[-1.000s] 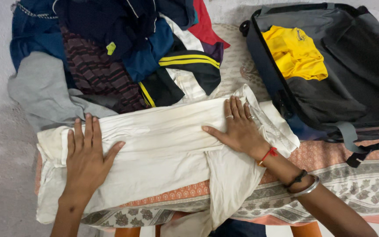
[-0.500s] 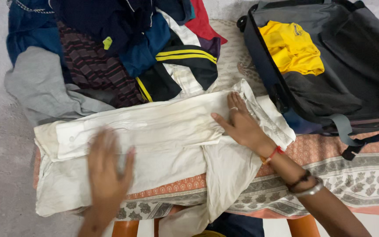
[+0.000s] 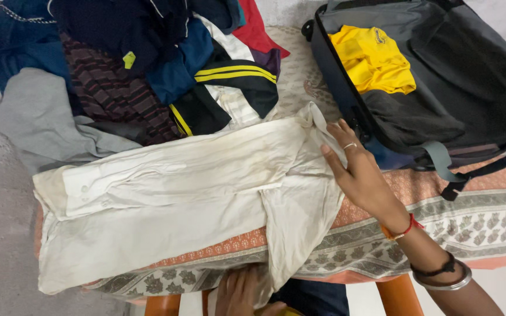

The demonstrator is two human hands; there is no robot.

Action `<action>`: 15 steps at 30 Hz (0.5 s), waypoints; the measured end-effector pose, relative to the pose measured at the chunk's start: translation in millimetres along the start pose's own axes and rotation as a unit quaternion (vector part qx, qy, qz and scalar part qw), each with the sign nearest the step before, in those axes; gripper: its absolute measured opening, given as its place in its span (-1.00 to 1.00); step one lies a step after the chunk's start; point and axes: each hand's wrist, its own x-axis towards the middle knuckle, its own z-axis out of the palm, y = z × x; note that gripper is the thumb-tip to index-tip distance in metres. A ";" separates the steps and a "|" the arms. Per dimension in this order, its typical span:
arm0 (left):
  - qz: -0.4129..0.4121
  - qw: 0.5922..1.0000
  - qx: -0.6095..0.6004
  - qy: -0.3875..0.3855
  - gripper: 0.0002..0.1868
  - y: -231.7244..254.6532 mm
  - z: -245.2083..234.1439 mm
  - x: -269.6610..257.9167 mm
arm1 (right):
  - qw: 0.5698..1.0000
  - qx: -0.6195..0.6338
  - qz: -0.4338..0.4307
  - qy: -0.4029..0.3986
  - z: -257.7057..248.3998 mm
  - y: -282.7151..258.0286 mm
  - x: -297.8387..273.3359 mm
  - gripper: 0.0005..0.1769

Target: The person smooths a white shirt on a bed, folds the sleeves across the back, folds the sides inward, and then folds the shirt into a rectangle before placing it into a suitcase.

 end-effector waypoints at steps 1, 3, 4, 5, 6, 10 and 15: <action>0.024 0.999 0.049 -0.001 -0.14 -5.6 9.4 -4.2 | 1.000 0.010 0.007 0.005 -1.7 -0.9 -2.1 -0.47; 0.016 0.999 -0.009 -0.043 -0.38 -11.2 32.5 -15.3 | 1.000 0.013 0.004 0.011 -3.9 -1.7 -3.3 -0.50; 0.012 0.997 -0.037 -0.063 -0.50 -14.8 43.6 -20.4 | 1.000 0.007 -0.007 0.013 -5.0 -1.9 -3.3 -0.51; -0.011 0.990 -0.085 -0.109 -0.56 -15.9 52.0 -27.5 | 1.000 0.000 -0.017 0.013 -5.8 -2.4 -4.6 -0.53; -0.033 0.978 -0.133 -0.155 -0.62 -14.7 57.4 -33.5 | 1.000 0.009 -0.011 0.013 -6.7 -3.2 -6.1 -0.55; -0.042 0.932 -0.262 -0.245 -0.64 -7.7 25.2 -20.4 | 1.000 0.028 0.005 0.012 -12.2 -10.0 -8.9 -0.62; -0.189 0.854 -0.429 -0.224 -0.64 30.1 -80.8 44.3 | 0.985 0.124 -0.069 -0.103 -14.8 -19.2 -13.5 -0.63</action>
